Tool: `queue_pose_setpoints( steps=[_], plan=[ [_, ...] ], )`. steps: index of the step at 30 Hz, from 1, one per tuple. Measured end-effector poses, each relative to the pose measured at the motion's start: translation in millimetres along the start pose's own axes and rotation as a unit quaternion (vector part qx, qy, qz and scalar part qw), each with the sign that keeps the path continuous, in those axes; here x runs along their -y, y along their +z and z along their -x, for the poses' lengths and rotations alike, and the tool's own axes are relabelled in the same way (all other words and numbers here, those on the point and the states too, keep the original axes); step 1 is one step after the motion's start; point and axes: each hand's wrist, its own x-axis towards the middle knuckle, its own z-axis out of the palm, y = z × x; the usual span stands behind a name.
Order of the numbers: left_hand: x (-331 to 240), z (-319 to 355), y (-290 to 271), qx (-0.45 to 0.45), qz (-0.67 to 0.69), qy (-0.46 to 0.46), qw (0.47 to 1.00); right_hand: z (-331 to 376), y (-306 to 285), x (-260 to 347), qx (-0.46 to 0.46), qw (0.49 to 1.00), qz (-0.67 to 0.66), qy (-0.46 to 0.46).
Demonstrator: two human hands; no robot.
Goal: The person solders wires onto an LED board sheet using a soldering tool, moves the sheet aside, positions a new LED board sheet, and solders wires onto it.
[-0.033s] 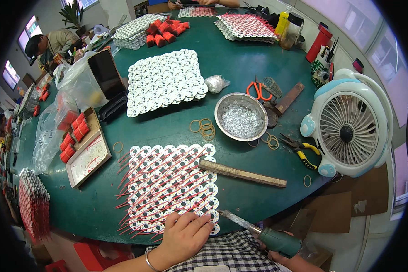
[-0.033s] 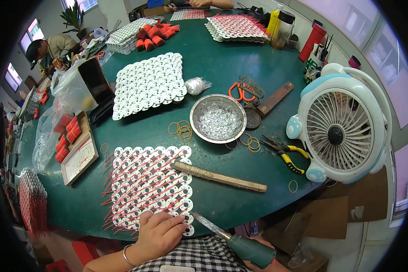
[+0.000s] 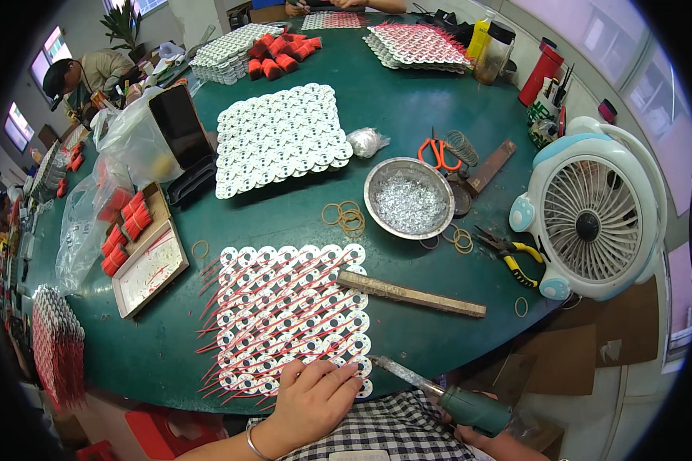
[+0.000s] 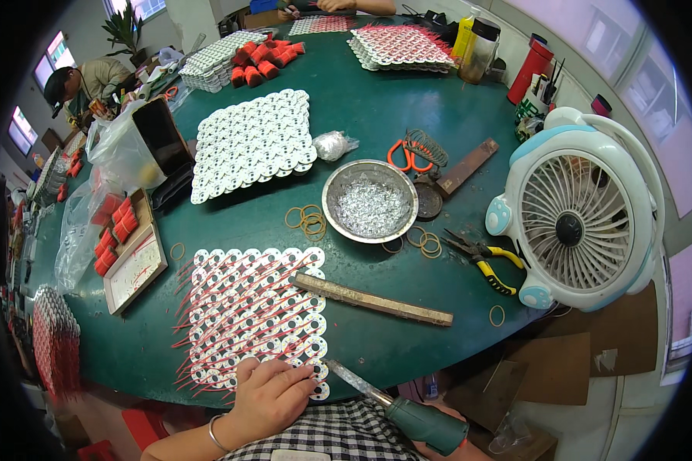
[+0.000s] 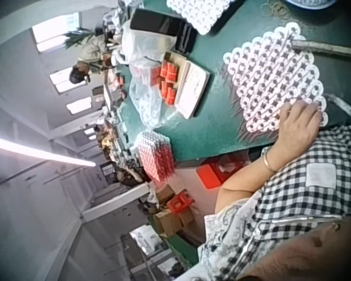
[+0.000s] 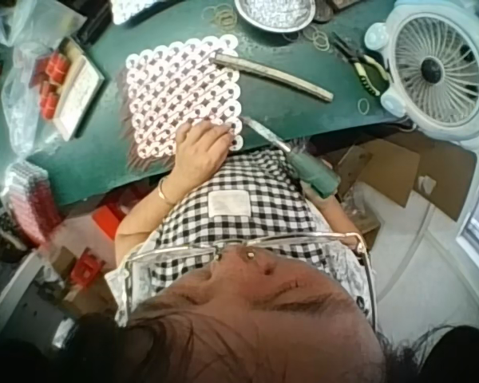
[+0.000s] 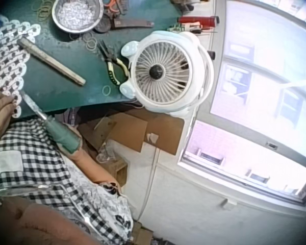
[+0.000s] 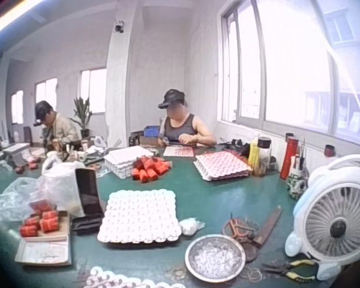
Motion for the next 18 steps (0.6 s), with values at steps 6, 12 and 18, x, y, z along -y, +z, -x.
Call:
queue_pose_setpoints(
  steps=[6, 12, 18],
  plan=[
    [-1.5, -0.3, -0.8, -0.003, -0.002, 0.001, 1.000, 7.8, 0.3, -4.9, -0.014, 1.000, -0.008, 0.023],
    [-0.3, 0.6, -1.0, -0.004, 0.001, -0.004, 1.000, 2.5, -5.7, -3.2, 0.049, 0.998, -0.029, 0.023],
    [-0.3, 1.5, -0.3, -0.002, 0.003, -0.005, 1.000, -11.8, -3.5, 23.1, 0.020, 0.995, -0.084, 0.055]
  ],
)
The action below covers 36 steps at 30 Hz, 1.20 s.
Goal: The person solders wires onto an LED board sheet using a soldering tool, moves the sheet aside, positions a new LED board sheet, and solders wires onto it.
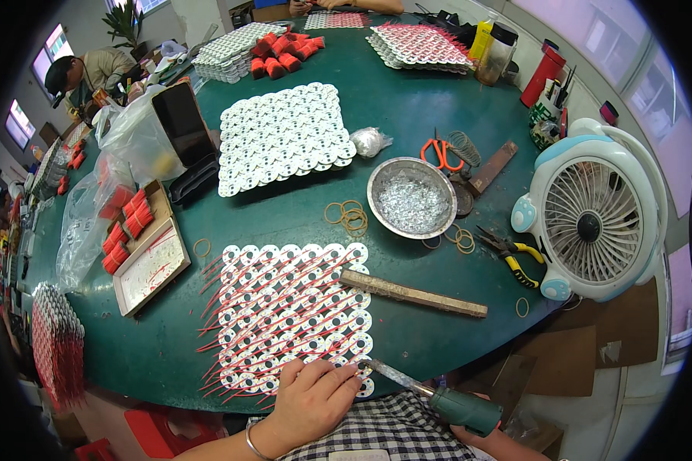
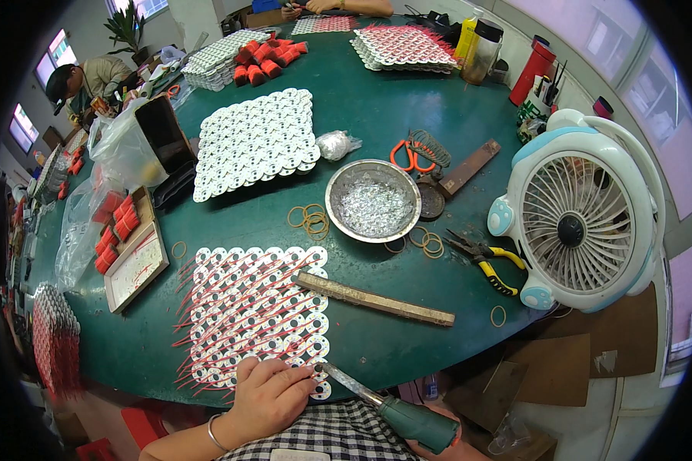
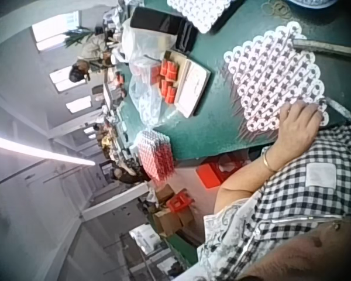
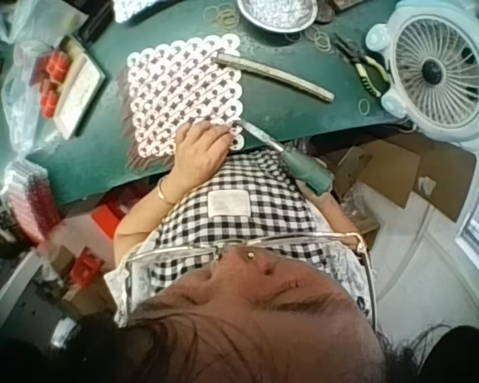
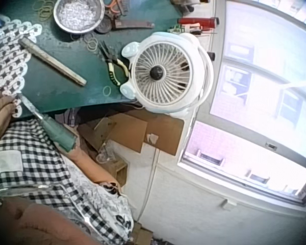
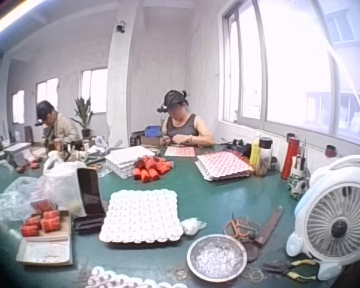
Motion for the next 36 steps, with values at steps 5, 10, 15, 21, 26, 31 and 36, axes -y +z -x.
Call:
queue_pose_setpoints(
  steps=[5, 10, 15, 21, 26, 31, 36],
  plan=[
    [0.9, -2.2, 0.6, -0.004, 0.002, 0.002, 1.000, 7.9, -2.7, -18.7, 0.009, 0.997, 0.069, -0.033],
    [3.3, -3.4, 0.2, 0.006, 0.006, 0.011, 1.000, 12.8, -3.4, -32.5, 0.017, 0.988, 0.135, -0.066],
    [6.3, -10.3, -8.2, 0.055, -0.015, 0.046, 0.997, 8.4, -7.2, -28.7, 0.026, 0.984, 0.147, -0.098],
    [11.1, -22.0, -16.8, 0.099, -0.022, 0.095, 0.990, 5.6, -4.1, -27.8, 0.049, 0.977, 0.203, -0.054],
    [8.2, -22.0, -17.9, 0.117, -0.027, 0.096, 0.988, 0.4, -1.3, -16.8, -0.002, 0.969, 0.193, -0.152],
    [5.4, -22.5, -14.9, 0.110, 0.001, 0.078, 0.991, -2.4, -2.8, -17.8, 0.020, 0.999, 0.024, -0.040],
    [5.1, -21.2, -14.0, 0.107, 0.003, 0.075, 0.991, 3.8, -9.1, -25.2, 0.051, 0.992, 0.114, -0.010]
  ],
)
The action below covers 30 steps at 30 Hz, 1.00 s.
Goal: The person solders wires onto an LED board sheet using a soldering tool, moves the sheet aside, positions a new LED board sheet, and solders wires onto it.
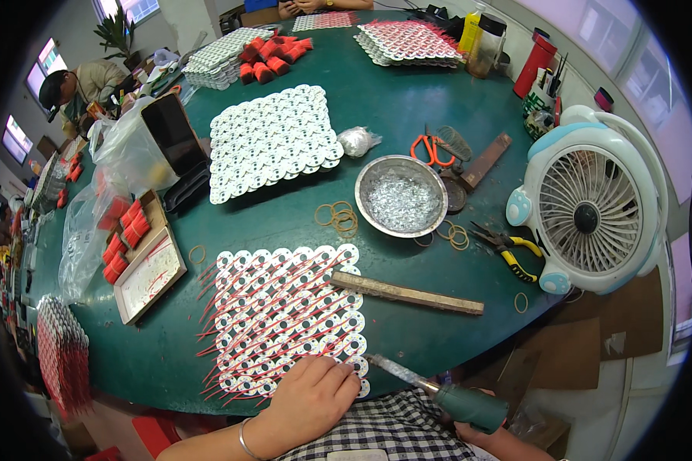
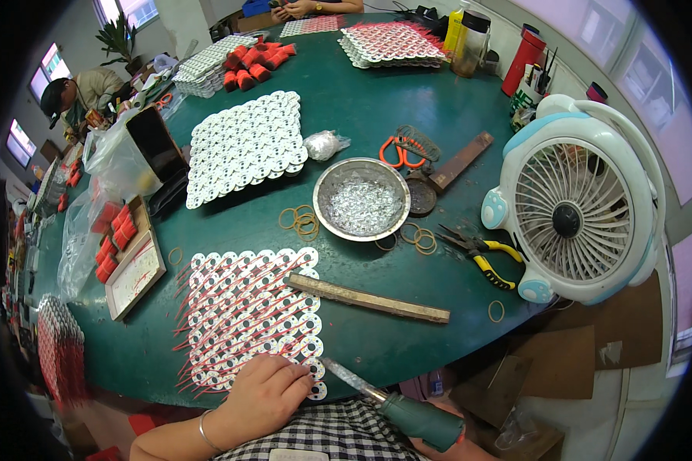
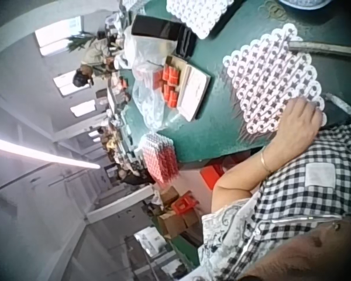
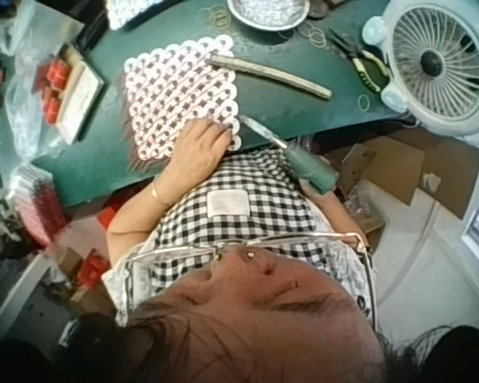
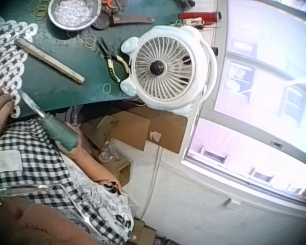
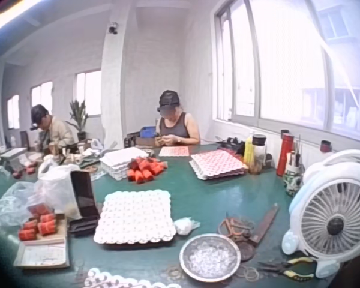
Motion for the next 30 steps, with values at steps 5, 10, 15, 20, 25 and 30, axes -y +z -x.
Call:
queue_pose_setpoints(
  steps=[5, 10, 15, 20, 25, 30],
  plan=[
    [-1.1, -0.4, -0.8, -0.001, -0.004, 0.002, 1.000, 7.3, -0.5, -4.2, 0.016, 0.998, -0.059, 0.021],
    [-2.3, -1.5, -0.4, 0.006, -0.008, 0.000, 1.000, -1.9, 3.2, 6.2, -0.016, 0.989, -0.147, 0.001],
    [-0.3, 2.9, 5.6, -0.023, 0.020, -0.018, 0.999, -9.8, 6.4, 18.2, -0.047, 0.972, -0.231, -0.015],
    [-4.9, 12.2, 6.1, -0.110, 0.055, -0.064, 0.990, -4.1, 7.3, 22.6, -0.079, 0.947, -0.310, -0.033],
    [-11.2, 21.9, 11.7, -0.120, 0.010, -0.078, 0.990, -3.6, 8.6, 29.5, -0.109, 0.915, -0.385, -0.056],
    [-10.5, 28.1, 12.1, -0.108, 0.025, -0.076, 0.991, 16.6, -11.7, 14.9, -0.100, 0.982, -0.109, -0.120]
  ],
)
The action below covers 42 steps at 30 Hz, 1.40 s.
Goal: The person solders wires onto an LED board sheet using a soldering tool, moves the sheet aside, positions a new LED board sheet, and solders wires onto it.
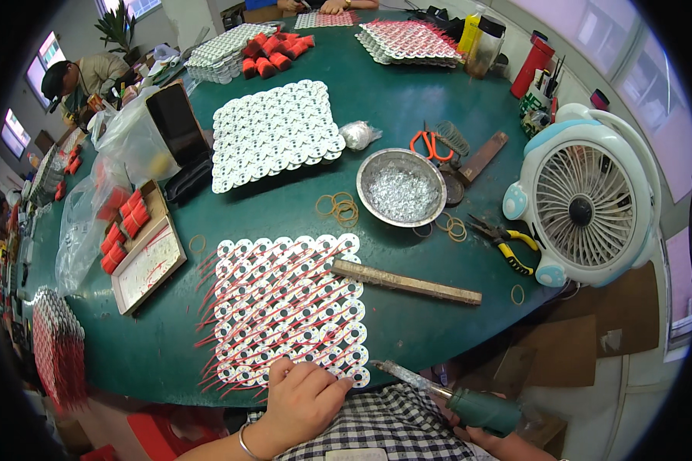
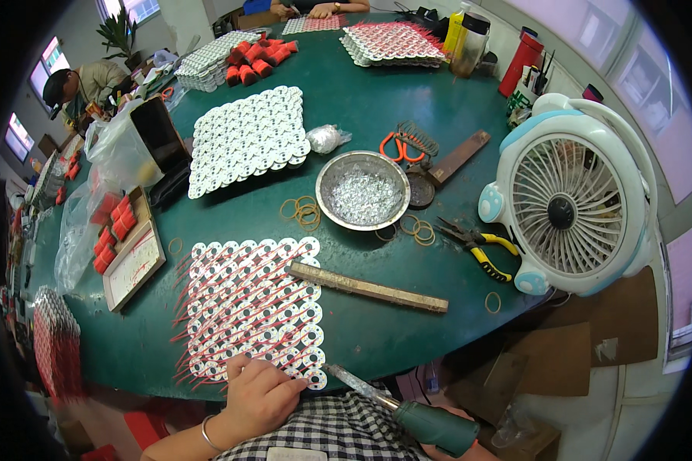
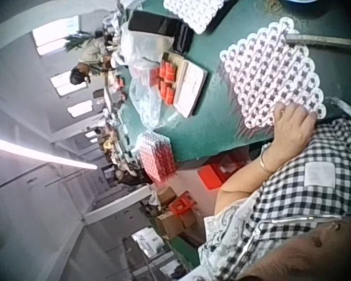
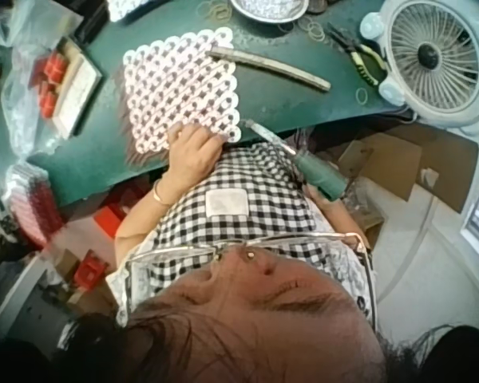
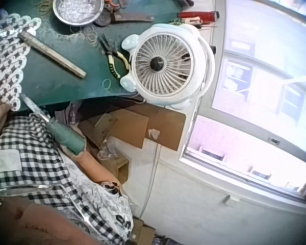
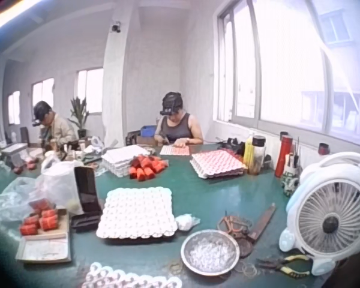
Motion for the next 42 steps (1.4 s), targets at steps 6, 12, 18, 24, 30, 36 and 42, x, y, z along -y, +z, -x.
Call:
queue_pose_setpoints(
  steps=[6, 12, 18, 24, 30, 36, 42],
  plan=[
    [-1.9, 3.0, 0.3, -0.001, 0.012, -0.010, 1.000, 26.2, 11.7, -16.3, 0.028, 0.955, 0.284, -0.076],
    [-1.7, 4.4, 0.4, 0.004, 0.015, -0.017, 1.000, 26.7, 6.6, -34.8, 0.054, 0.983, 0.165, -0.052],
    [-1.6, 5.8, -0.7, 0.011, 0.020, -0.020, 1.000, 55.2, 5.0, -54.0, 0.178, 0.970, 0.045, 0.160],
    [-0.7, 6.5, 1.0, 0.016, 0.023, -0.021, 0.999, 30.2, 4.0, -25.9, 0.195, 0.963, -0.023, 0.184],
    [-0.7, 6.3, 0.7, 0.021, 0.024, -0.026, 0.999, 29.6, 6.2, -22.9, 0.120, 0.986, 0.077, 0.091],
    [-0.7, 5.1, 1.1, 0.020, 0.023, -0.027, 0.999, 20.0, 3.5, -10.5, 0.046, 0.995, 0.071, 0.058],
    [-0.8, 5.6, 1.9, 0.018, 0.021, -0.023, 0.999, 8.7, 2.8, -9.6, 0.046, 0.995, -0.042, 0.081]
  ],
)
